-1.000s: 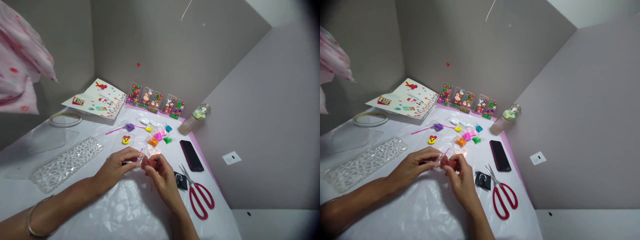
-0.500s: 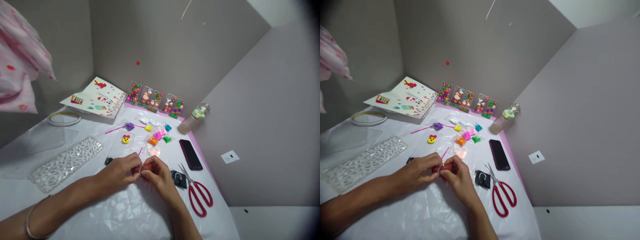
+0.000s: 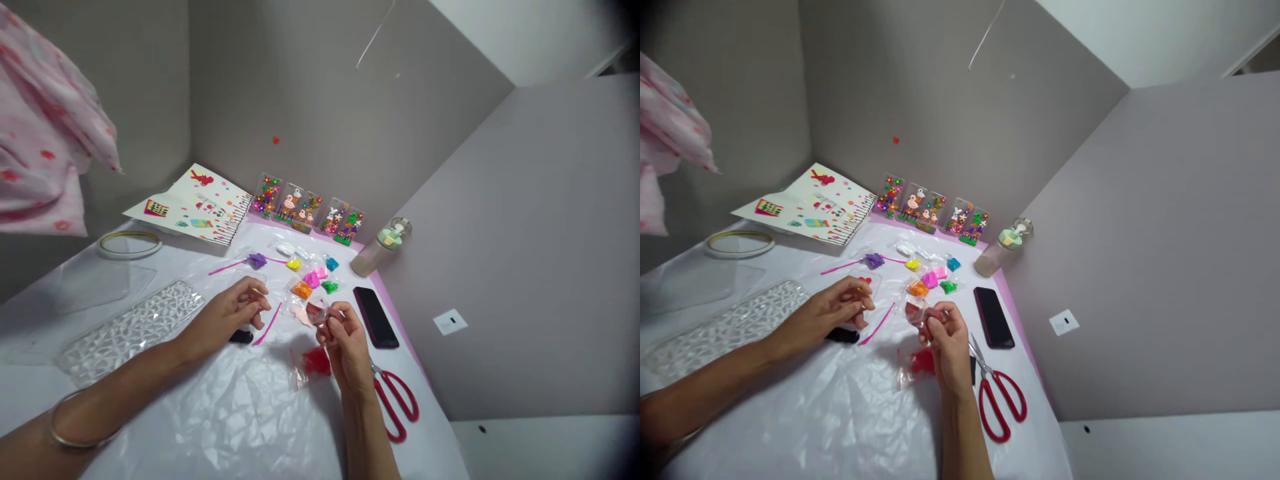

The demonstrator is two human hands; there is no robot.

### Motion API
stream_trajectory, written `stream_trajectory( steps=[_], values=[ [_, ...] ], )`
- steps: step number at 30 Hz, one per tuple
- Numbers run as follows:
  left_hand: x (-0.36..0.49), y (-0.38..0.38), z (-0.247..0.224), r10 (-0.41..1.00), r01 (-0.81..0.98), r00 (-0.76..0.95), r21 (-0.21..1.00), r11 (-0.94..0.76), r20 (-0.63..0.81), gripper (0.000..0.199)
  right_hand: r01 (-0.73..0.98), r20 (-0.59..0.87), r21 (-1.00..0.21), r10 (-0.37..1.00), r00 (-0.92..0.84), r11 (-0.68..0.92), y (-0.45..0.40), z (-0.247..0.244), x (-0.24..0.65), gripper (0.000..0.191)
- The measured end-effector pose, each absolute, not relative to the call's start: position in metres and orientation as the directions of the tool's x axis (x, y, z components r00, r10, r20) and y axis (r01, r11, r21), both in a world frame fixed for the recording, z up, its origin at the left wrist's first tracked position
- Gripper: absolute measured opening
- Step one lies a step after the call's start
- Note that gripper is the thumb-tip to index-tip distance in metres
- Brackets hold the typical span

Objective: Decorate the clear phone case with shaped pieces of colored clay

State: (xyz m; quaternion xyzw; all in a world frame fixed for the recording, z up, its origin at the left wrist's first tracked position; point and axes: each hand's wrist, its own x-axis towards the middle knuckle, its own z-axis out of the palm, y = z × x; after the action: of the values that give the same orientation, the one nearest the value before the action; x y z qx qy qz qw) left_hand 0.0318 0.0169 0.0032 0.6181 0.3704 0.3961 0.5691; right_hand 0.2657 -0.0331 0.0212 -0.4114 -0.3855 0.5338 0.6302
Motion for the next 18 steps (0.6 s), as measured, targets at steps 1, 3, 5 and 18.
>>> stream_trajectory(
  steps=[1,3,5,18],
  values=[
    [0.031,0.017,0.004,0.908,-0.039,0.418,0.999,-0.021,0.036,0.027,-0.331,0.055,-0.939,0.989,0.137,0.098,-0.033,0.021,0.266,0.033],
    [0.031,0.015,0.007,0.904,-0.081,0.429,0.996,0.046,-0.007,0.029,-0.274,0.064,-0.957,0.992,0.11,0.092,-0.034,0.019,0.265,0.032],
    [0.034,0.009,0.01,0.908,-0.059,0.419,0.997,0.039,-0.011,0.033,-0.225,0.067,-0.971,0.995,0.069,0.081,-0.035,0.016,0.262,0.031],
    [0.044,-0.011,0.006,0.857,0.182,0.45,0.915,-0.361,0.249,0.035,-0.145,0.078,-0.987,0.996,-0.03,0.073,-0.041,0.019,0.243,0.02]
  ],
)
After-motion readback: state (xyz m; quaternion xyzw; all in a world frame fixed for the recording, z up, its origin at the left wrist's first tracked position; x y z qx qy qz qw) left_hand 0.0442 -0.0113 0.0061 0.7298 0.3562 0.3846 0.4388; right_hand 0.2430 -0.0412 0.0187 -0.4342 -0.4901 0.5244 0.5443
